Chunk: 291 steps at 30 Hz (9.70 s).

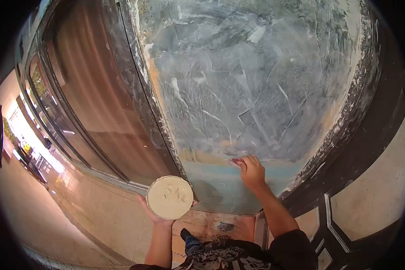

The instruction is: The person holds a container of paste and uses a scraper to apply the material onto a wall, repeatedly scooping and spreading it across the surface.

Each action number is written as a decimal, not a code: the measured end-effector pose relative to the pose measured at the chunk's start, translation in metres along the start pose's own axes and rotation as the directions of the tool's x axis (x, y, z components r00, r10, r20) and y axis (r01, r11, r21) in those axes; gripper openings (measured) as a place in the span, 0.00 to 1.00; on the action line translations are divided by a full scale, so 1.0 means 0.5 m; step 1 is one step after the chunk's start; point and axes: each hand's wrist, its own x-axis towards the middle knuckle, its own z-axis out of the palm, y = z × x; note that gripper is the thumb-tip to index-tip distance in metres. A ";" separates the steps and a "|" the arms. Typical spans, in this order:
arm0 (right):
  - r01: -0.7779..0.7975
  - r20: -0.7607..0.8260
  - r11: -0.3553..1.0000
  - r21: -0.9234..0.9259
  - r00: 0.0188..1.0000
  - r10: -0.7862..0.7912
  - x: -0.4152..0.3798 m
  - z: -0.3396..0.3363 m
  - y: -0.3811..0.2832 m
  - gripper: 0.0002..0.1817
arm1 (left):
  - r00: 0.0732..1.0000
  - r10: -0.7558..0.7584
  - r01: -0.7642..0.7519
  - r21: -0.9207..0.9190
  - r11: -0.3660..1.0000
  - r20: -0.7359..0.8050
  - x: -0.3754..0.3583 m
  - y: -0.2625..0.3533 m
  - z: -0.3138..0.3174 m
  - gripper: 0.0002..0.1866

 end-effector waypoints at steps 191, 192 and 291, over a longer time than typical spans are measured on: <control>0.030 -0.220 0.996 0.083 0.975 -0.011 -0.022 0.018 0.036 0.02 | 0.998 -0.033 0.040 -0.160 0.986 0.048 -0.022 -0.014 0.020 0.69; 0.012 -0.206 0.993 0.117 0.979 0.013 -0.017 0.005 0.030 0.03 | 0.998 -0.033 0.040 -0.161 0.986 0.046 -0.024 -0.016 0.020 0.69; 0.663 -0.053 0.728 0.175 0.744 -0.666 -0.074 -0.109 -0.174 0.15 | 0.985 -0.113 0.139 -0.211 0.968 0.132 -0.029 -0.016 0.058 0.66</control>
